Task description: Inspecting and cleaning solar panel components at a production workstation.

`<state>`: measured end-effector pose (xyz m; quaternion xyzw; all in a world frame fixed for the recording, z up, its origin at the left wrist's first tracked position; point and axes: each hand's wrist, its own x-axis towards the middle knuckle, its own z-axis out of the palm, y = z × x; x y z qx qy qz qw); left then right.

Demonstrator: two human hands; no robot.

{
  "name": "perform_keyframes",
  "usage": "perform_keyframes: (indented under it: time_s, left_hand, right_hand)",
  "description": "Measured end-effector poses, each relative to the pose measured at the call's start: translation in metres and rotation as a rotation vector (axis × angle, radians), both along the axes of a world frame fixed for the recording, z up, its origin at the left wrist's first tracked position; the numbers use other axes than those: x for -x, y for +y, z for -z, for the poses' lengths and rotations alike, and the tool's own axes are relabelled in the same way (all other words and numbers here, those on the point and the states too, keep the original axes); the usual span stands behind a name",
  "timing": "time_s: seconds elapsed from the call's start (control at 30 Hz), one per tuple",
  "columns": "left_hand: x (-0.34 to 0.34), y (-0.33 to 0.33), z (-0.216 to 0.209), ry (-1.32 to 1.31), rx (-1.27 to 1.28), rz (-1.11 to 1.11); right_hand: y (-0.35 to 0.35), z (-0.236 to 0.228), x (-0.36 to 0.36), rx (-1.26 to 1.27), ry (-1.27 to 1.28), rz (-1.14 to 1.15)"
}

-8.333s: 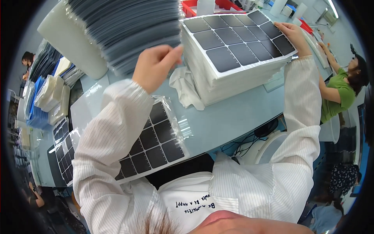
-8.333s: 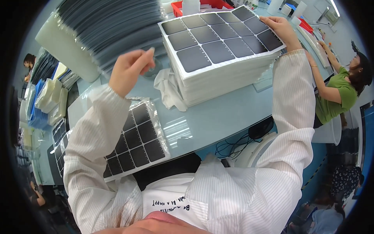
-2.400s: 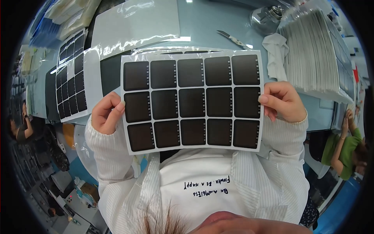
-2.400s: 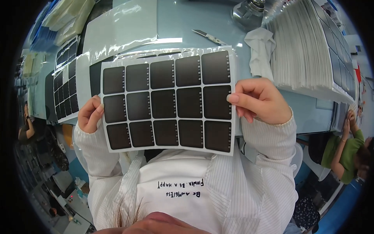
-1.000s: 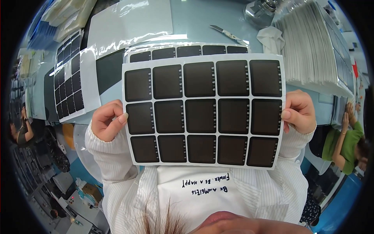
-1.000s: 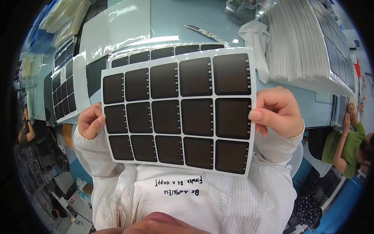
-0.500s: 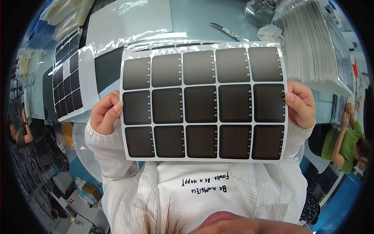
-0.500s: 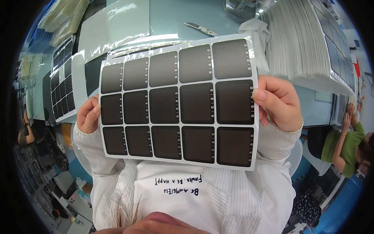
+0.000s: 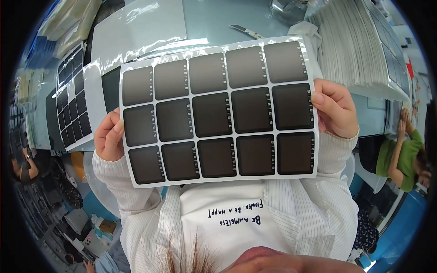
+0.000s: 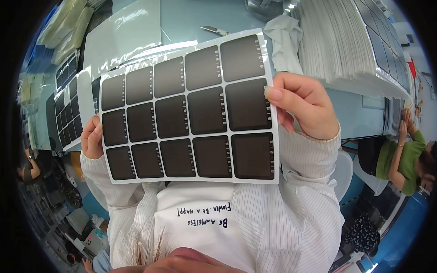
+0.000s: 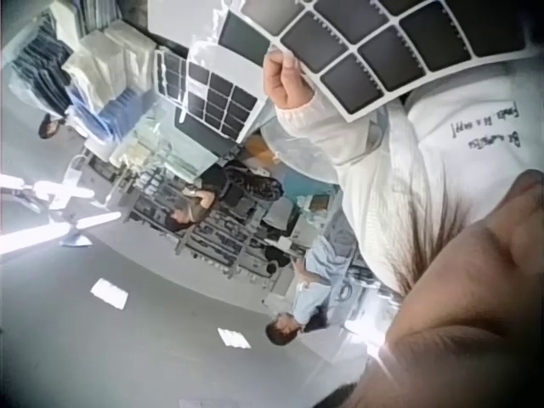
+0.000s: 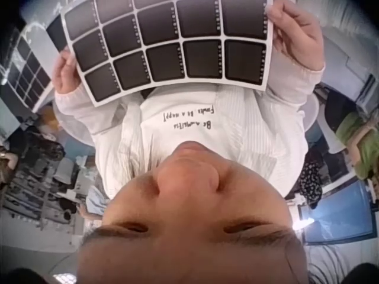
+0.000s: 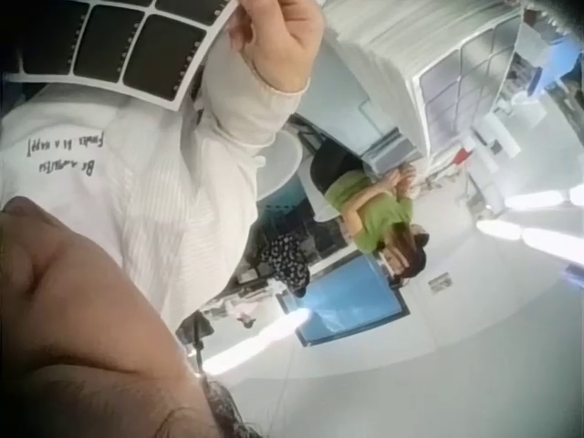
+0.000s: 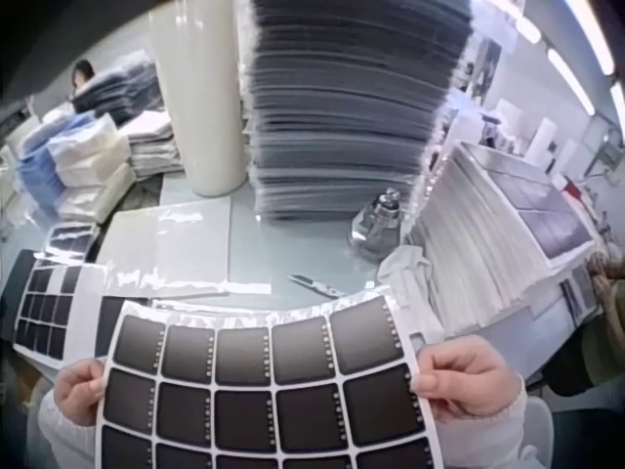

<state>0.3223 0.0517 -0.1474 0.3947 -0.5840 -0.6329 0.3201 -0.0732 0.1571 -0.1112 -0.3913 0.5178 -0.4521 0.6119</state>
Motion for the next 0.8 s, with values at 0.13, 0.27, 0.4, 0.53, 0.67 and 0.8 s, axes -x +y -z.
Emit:
perform_keyframes:
  time_s: [0.13, 0.27, 0.4, 0.53, 0.67, 0.8]
  left_hand:
    - [0.000, -0.002, -0.003, 0.007, -0.032, -0.035]
    - [0.000, -0.007, 0.000, 0.049, -0.040, -0.031]
    - [0.002, -0.010, -0.002, 0.033, -0.022, -0.037]
    - [-0.003, -0.011, -0.004, -0.014, -0.054, -0.096]
    - [0.002, -0.020, 0.005, 0.013, -0.140, -0.139]
    - [0.004, -0.017, 0.004, 0.053, -0.147, -0.147]
  right_hand:
    - [-0.004, 0.000, -0.001, -0.015, -0.006, 0.001]
    - [-0.009, 0.001, -0.002, -0.002, 0.018, 0.011]
    - [-0.013, 0.002, -0.003, 0.013, 0.024, 0.034]
    - [-0.017, 0.001, -0.004, 0.027, -0.004, 0.026]
    - [-0.017, 0.005, 0.000, 0.043, 0.001, 0.018]
    - [-0.017, 0.002, -0.003, 0.026, -0.017, 0.087]
